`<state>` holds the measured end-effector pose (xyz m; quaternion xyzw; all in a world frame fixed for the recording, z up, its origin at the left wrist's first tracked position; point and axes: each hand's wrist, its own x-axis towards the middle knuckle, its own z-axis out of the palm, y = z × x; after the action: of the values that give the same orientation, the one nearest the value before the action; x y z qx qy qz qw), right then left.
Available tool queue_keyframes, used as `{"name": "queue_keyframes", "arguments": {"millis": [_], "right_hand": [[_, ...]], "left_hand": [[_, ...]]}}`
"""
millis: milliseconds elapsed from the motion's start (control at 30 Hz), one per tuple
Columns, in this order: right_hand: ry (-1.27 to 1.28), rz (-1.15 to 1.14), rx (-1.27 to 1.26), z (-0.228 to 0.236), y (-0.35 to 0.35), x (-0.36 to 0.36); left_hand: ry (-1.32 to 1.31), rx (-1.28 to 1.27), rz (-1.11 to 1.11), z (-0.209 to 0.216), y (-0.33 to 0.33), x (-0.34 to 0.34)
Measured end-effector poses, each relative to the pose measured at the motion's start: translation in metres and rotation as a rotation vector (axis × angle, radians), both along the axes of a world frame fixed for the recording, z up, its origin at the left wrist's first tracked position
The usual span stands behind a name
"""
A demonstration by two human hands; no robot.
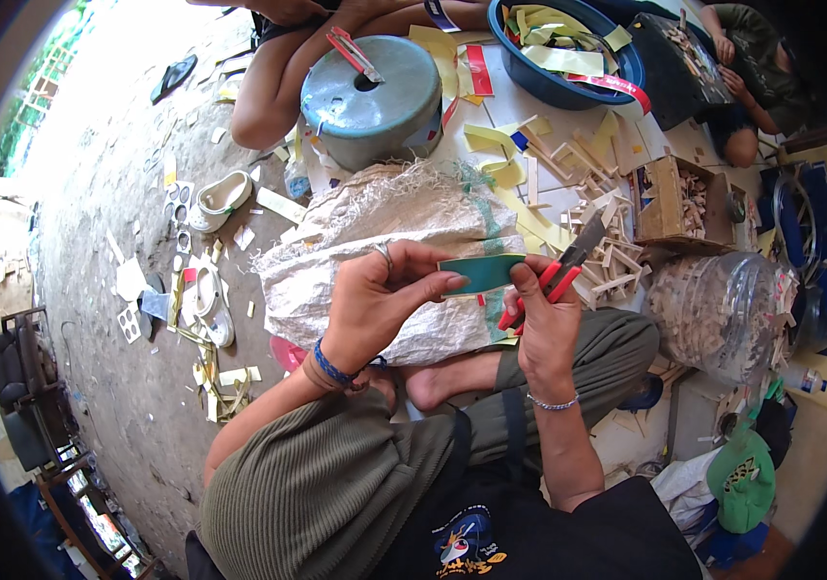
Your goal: The person assembles small rectangular craft pieces by folding and joining them into L-shaped frames. They use scissors to trim edges and repeatedly inspect the alignment of the joined parts while sitting on the floor.
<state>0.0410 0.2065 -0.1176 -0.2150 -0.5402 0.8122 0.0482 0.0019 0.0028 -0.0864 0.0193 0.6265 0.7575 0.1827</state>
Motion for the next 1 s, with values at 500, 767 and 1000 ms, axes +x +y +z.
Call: {"name": "queue_keyframes", "arguments": {"millis": [500, 767, 1000], "right_hand": [[0.102, 0.3, 0.773, -0.009, 0.021, 0.009], [0.346, 0.402, 1.137, -0.003, 0.025, 0.022], [0.352, 0.4, 1.248, 0.004, 0.024, 0.018]], "left_hand": [[-0.424, 0.13, 0.184, 0.003, -0.008, -0.01], [-0.471, 0.172, 0.228, 0.0, -0.009, -0.01], [-0.466, 0.148, 0.217, 0.0, -0.007, -0.011]]}}
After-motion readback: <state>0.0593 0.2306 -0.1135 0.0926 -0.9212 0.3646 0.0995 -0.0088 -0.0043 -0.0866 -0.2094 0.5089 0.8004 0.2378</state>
